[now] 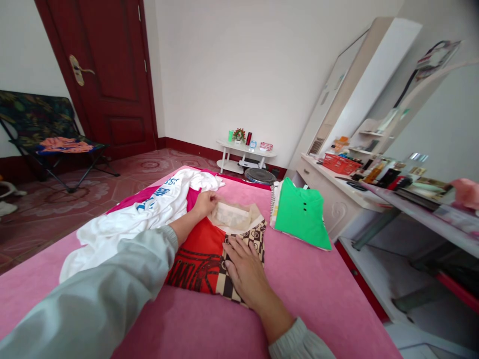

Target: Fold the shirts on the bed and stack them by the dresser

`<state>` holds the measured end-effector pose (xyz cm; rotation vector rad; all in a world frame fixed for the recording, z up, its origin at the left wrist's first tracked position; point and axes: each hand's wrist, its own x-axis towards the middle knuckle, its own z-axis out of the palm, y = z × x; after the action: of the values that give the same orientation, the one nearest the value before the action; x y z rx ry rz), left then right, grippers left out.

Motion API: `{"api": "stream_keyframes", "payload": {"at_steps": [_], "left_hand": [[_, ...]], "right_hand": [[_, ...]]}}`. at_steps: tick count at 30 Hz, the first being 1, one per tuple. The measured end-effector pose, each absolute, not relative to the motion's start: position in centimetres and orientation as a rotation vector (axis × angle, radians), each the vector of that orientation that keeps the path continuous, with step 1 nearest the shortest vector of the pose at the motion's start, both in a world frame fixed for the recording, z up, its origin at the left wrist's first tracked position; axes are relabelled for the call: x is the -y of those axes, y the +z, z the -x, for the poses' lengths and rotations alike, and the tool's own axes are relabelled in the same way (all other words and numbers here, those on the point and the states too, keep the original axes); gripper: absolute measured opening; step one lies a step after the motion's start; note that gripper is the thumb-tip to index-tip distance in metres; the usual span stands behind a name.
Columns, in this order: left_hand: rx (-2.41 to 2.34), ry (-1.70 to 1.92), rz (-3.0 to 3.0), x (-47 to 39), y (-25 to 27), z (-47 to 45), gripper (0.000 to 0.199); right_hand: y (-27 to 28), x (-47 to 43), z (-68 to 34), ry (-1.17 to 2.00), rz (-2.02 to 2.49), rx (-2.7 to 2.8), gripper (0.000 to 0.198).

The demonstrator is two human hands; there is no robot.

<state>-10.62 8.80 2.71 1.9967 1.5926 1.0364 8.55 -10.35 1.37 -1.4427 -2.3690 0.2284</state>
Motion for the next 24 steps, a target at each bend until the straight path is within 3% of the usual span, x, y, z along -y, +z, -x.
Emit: {"api": "stream_keyframes", "payload": {"at_steps": [9,13,19,24], "left_hand": [[-1.550,1.050,-2.055,-1.3,3.4,13.4,0.034],[-1.317,1.058,-2.172,4.8,4.1,12.3,0.033],[-1.151,0.538,-2.448,10.1,2.5,11.1,0.074],[-1.259,0.347,-2.544,10.1,0.8,12.2,0.073]], "right_hand": [[1.3,10.5,-8.4,0.211,1.445,2.357,0.044],[1.4,10.7,-8.5,0.151,1.399,2.319,0.047],[0.6,10.4,-9.5,0.009,1.570,2.188,0.052],[-0.2,10.2,-10.0,0.001,1.798,2.090,0.055]]}}
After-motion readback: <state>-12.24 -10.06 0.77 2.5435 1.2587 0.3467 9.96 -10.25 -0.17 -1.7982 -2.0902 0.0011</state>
